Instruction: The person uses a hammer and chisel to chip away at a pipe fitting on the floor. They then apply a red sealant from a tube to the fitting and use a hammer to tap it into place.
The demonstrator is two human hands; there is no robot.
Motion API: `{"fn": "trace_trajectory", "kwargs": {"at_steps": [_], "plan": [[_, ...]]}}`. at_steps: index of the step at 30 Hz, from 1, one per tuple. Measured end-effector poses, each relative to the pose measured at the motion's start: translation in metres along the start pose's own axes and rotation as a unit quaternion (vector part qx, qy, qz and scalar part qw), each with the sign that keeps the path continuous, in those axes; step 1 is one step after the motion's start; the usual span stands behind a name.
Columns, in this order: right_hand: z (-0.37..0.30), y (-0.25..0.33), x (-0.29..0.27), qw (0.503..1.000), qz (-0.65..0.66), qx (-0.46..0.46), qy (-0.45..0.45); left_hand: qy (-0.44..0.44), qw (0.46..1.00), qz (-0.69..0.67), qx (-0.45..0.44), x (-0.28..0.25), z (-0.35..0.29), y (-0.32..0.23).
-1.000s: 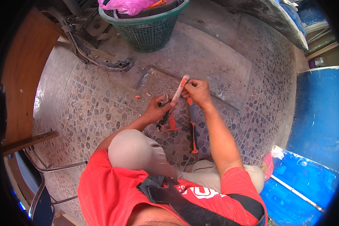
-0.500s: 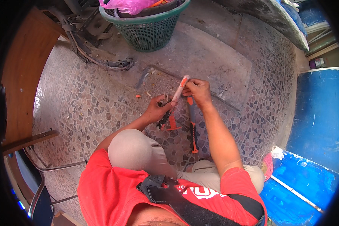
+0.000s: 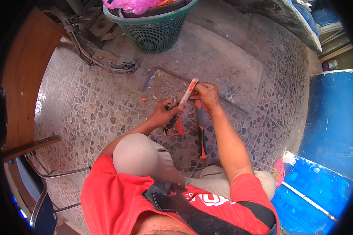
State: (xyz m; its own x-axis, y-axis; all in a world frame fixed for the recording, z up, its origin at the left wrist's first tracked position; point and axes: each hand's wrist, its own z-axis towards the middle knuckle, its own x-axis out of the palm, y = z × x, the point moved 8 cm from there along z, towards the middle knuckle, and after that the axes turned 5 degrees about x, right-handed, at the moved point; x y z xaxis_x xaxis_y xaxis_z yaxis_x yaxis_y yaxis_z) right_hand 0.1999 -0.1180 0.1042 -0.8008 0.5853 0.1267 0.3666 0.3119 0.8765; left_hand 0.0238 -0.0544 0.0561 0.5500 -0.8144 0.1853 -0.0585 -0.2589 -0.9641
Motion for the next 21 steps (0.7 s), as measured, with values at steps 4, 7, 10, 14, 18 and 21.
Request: {"fn": "trace_trajectory", "kwargs": {"at_steps": [4,7,10,14,18,21], "plan": [[0.0,-0.001,0.003,0.999,0.033,-0.009,0.009,0.0,1.0,-0.003,-0.004,0.0,0.001,0.0],[-0.004,0.004,0.009,0.996,0.078,-0.016,0.027,-0.002,1.0,-0.007,-0.021,-0.002,0.001,-0.002],[-0.004,0.004,0.007,0.998,0.06,-0.008,0.022,0.003,1.0,-0.02,-0.008,0.0,0.001,-0.004],[-0.003,0.005,0.005,0.999,0.041,-0.004,0.015,0.001,1.0,-0.019,-0.002,0.0,0.001,-0.003],[-0.005,0.007,0.004,1.0,0.026,-0.005,0.007,0.002,1.0,-0.013,0.0,0.001,-0.001,-0.009],[-0.005,0.006,0.003,1.0,0.016,-0.003,0.004,0.027,0.999,0.003,-0.026,0.001,-0.001,-0.003]]}}
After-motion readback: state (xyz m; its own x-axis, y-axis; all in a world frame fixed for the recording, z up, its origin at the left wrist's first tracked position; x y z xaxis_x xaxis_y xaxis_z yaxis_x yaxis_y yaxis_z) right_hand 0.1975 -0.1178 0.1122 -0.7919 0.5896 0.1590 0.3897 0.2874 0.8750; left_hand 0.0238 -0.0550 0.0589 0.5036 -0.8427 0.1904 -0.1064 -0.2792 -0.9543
